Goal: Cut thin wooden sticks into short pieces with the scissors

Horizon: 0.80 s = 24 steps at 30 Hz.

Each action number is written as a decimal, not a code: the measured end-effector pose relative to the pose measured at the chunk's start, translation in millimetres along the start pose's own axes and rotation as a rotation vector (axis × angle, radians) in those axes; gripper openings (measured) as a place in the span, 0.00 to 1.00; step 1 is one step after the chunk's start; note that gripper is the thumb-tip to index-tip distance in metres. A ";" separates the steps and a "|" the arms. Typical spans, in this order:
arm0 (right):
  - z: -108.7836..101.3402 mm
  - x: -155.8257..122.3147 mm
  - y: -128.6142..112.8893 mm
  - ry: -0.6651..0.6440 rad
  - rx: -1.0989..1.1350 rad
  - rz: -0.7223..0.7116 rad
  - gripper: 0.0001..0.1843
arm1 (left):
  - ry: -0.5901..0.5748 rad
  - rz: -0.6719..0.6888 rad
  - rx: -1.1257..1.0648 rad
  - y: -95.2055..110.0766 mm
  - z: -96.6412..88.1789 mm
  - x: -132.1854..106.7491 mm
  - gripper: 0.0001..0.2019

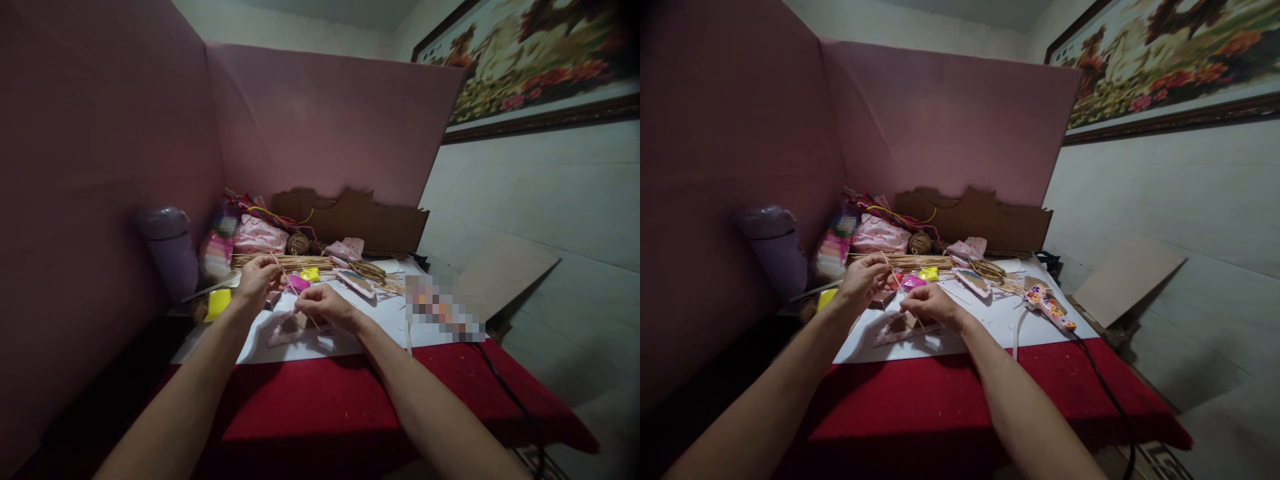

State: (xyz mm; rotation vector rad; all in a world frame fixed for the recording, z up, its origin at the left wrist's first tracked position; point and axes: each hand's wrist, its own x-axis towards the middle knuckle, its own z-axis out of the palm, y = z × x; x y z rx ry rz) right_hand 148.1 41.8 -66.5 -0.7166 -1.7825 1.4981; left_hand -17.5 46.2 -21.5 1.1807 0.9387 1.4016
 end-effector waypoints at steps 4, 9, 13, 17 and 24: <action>-6.4 2.9 4.3 0.113 0.010 0.102 0.19 | 0.095 0.142 0.505 -6.7 -0.2 2.1 0.10; -19.1 -2.4 -1.4 0.285 0.010 0.277 0.14 | -0.341 0.124 1.064 -19.5 -11.6 2.7 0.17; -24.3 -6.6 -7.4 0.341 -0.019 0.378 0.13 | -0.632 0.047 1.255 -22.7 -5.8 -7.8 0.33; -25.4 -6.9 -6.0 0.341 -0.037 0.442 0.11 | -0.661 0.122 1.490 -16.9 7.2 -17.8 0.26; -22.9 -7.5 -4.2 0.350 -0.151 0.406 0.13 | -0.658 0.220 1.435 -16.7 7.2 -19.0 0.17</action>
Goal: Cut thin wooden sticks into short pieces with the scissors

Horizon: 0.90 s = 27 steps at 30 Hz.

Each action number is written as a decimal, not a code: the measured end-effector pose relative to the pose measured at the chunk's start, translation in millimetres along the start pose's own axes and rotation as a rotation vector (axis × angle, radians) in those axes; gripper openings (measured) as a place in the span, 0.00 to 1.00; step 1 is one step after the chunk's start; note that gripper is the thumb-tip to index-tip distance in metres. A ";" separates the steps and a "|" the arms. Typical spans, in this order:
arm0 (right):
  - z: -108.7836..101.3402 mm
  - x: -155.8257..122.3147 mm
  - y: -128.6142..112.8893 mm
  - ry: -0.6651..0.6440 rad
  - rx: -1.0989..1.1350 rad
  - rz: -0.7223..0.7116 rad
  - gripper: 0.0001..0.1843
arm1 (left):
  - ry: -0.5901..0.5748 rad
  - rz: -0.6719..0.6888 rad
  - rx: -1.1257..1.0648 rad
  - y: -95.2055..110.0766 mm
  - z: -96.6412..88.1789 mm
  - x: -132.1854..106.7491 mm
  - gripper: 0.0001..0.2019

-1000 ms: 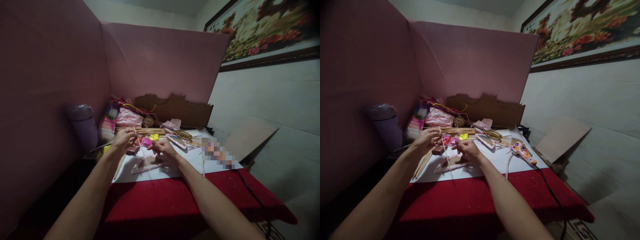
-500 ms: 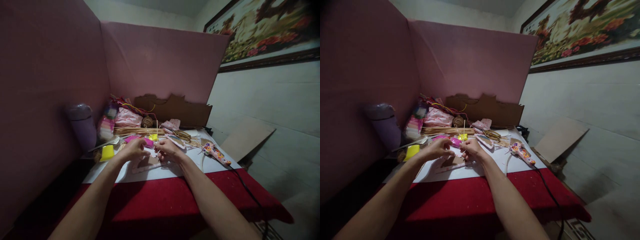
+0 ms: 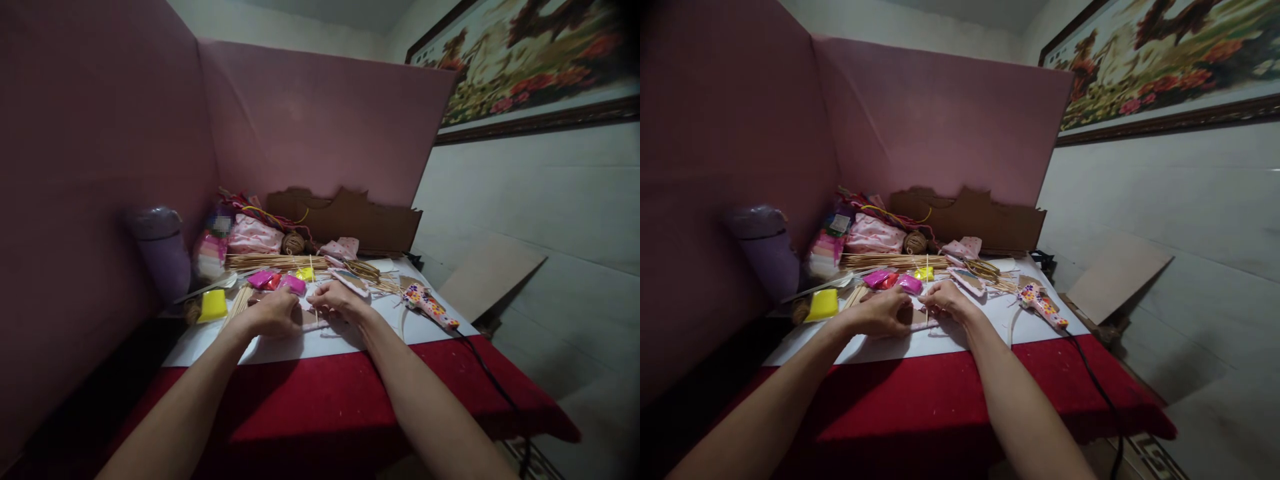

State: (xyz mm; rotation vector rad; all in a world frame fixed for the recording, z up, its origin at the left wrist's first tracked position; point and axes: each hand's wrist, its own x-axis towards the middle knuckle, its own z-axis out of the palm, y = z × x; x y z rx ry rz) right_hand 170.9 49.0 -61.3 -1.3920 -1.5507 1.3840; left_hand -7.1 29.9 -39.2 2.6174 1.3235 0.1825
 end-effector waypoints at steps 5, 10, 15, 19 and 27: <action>-5.0 3.2 5.1 0.052 0.075 -0.084 0.15 | 0.148 0.098 -0.097 -4.8 1.3 1.2 0.14; -9.2 7.7 7.1 -0.023 0.215 -0.198 0.20 | 0.271 0.196 -0.088 -5.4 -2.8 1.6 0.18; -6.0 11.8 -3.6 0.232 0.290 -0.345 0.24 | 0.561 0.137 -0.014 1.2 -12.9 0.6 0.28; -3.9 8.4 -15.6 0.489 0.532 -0.475 0.24 | 1.042 -0.224 -0.336 5.7 -19.8 1.5 0.18; 16.1 2.4 -17.7 0.500 0.510 -0.562 0.22 | 0.269 -0.143 -1.778 23.8 1.3 8.3 0.14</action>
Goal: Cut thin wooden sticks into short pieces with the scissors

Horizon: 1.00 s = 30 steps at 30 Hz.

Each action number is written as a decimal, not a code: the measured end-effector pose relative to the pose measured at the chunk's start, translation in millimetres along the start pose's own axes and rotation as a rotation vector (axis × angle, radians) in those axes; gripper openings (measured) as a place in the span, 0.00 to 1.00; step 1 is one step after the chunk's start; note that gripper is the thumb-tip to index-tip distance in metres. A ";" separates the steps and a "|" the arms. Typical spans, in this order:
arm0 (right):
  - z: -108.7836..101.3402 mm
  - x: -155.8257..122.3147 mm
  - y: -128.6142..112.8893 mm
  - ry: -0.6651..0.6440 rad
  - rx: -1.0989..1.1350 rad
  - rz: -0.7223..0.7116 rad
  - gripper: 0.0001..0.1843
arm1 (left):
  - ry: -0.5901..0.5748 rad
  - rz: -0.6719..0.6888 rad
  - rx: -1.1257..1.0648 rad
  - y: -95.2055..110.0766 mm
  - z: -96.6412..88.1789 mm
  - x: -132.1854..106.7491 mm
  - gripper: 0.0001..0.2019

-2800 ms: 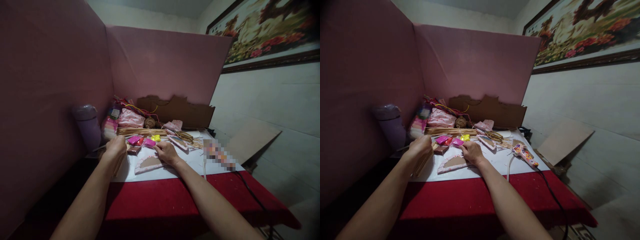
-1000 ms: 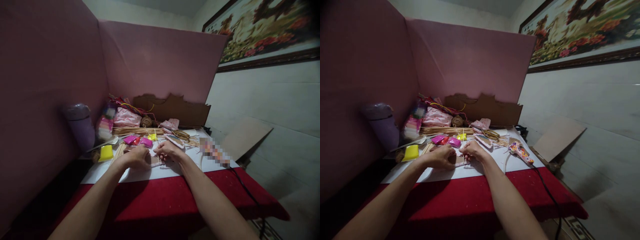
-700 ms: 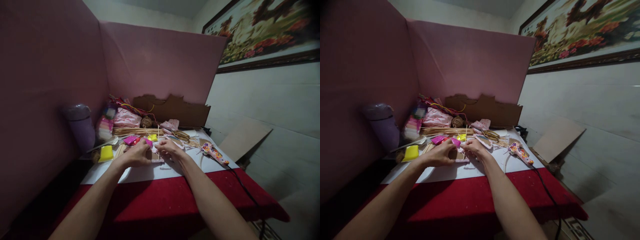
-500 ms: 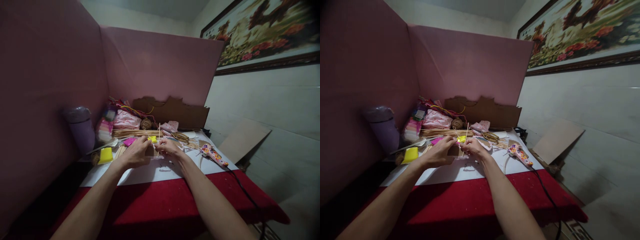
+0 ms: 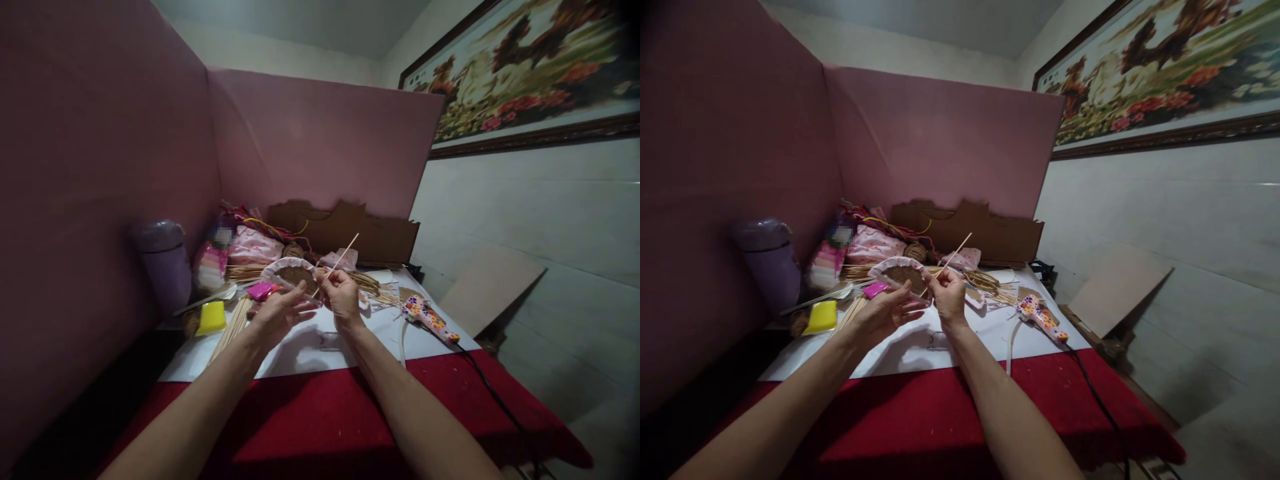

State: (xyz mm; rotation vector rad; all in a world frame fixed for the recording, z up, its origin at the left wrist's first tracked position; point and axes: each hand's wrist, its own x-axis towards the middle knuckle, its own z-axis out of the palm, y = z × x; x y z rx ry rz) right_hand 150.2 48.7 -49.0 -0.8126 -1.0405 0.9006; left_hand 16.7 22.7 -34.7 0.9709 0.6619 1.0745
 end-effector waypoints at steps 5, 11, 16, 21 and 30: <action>4.3 -4.8 3.8 -0.028 -0.048 -0.001 0.22 | 0.058 -0.012 -0.113 -6.6 1.2 2.0 0.07; 0.7 -1.7 -2.4 -0.004 0.090 0.164 0.25 | 0.040 -0.029 -0.112 -4.0 -8.4 7.1 0.08; -0.7 -0.7 1.9 -0.080 0.136 0.273 0.25 | 0.071 -0.040 -0.160 -5.3 -9.2 8.9 0.07; -2.0 0.5 11.3 -0.116 0.112 0.312 0.25 | 0.110 -0.024 -0.168 -4.6 -9.7 9.0 0.06; 0.1 -0.9 19.0 -0.103 0.070 0.241 0.25 | 0.136 -0.030 -0.167 -5.4 -11.8 10.0 0.07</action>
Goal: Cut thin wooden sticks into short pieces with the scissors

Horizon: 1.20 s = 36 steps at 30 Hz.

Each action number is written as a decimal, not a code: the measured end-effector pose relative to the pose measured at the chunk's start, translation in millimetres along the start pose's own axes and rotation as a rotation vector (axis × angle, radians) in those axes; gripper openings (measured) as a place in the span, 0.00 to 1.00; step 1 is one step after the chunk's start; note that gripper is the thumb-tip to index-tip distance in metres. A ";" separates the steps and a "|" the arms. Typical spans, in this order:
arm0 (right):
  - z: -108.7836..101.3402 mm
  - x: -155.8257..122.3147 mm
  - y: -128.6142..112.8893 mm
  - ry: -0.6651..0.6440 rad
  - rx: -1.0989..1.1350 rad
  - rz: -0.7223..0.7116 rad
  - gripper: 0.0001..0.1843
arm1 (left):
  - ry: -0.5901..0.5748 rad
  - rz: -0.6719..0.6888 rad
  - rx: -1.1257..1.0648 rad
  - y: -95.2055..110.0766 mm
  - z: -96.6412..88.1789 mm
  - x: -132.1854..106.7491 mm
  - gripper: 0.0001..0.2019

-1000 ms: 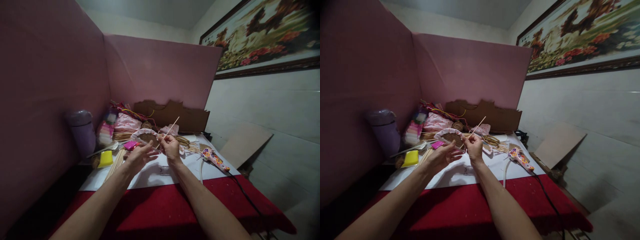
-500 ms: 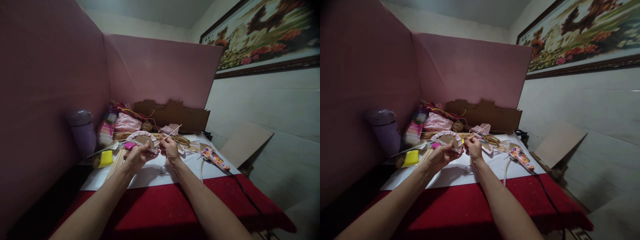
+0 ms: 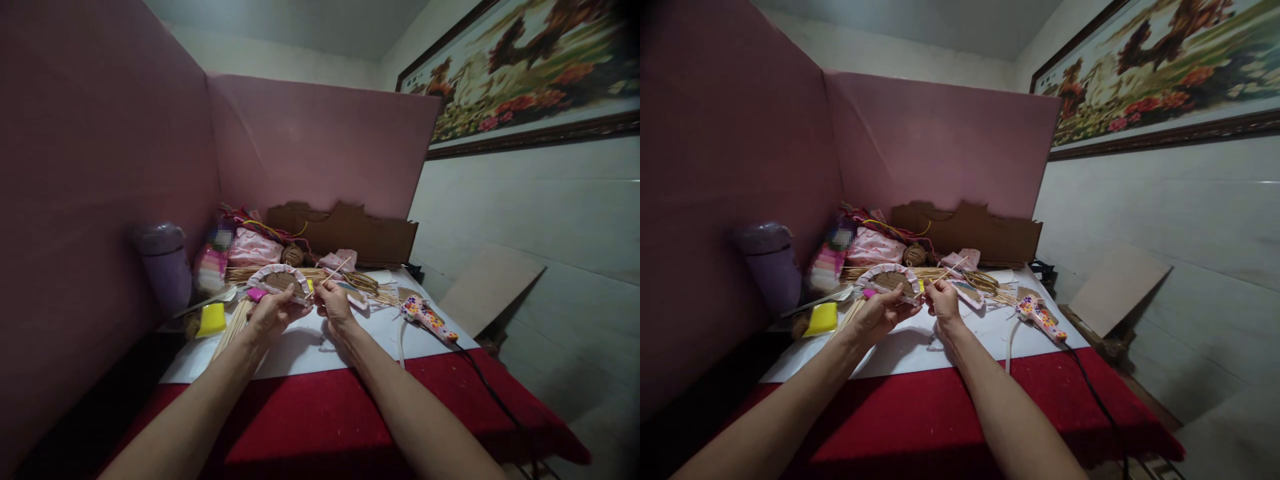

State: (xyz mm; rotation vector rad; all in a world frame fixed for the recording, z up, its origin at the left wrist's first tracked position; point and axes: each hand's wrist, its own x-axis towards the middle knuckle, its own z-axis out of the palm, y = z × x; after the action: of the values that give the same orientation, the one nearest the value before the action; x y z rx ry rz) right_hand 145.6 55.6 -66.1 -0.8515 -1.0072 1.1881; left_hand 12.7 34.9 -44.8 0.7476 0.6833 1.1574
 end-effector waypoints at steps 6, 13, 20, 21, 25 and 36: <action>-0.6 -0.4 0.3 -0.002 -0.165 -0.116 0.24 | 0.029 0.041 0.050 -1.2 4.5 -3.4 0.05; -0.3 0.9 4.0 0.017 -0.242 -0.201 0.24 | 0.004 0.087 0.116 -5.7 3.1 -2.6 0.13; 0.6 3.2 10.6 0.058 -0.238 -0.250 0.23 | 0.051 0.146 0.096 -11.1 2.7 2.3 0.15; 1.0 2.8 10.3 0.054 -0.227 -0.250 0.23 | 0.063 0.148 0.097 -10.8 3.2 2.2 0.13; 2.7 0.3 7.5 0.014 -0.178 -0.225 0.23 | 0.071 0.151 0.093 -8.0 4.8 0.9 0.10; 3.6 -2.5 8.0 -0.004 -0.207 -0.204 0.21 | 0.060 0.169 0.109 -9.3 -1.5 4.6 0.12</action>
State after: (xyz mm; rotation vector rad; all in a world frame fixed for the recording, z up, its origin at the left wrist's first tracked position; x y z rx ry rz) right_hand 139.4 54.7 -72.7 -0.8847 -1.2057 0.9240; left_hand 17.7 37.5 -53.6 0.8784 0.7487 1.3090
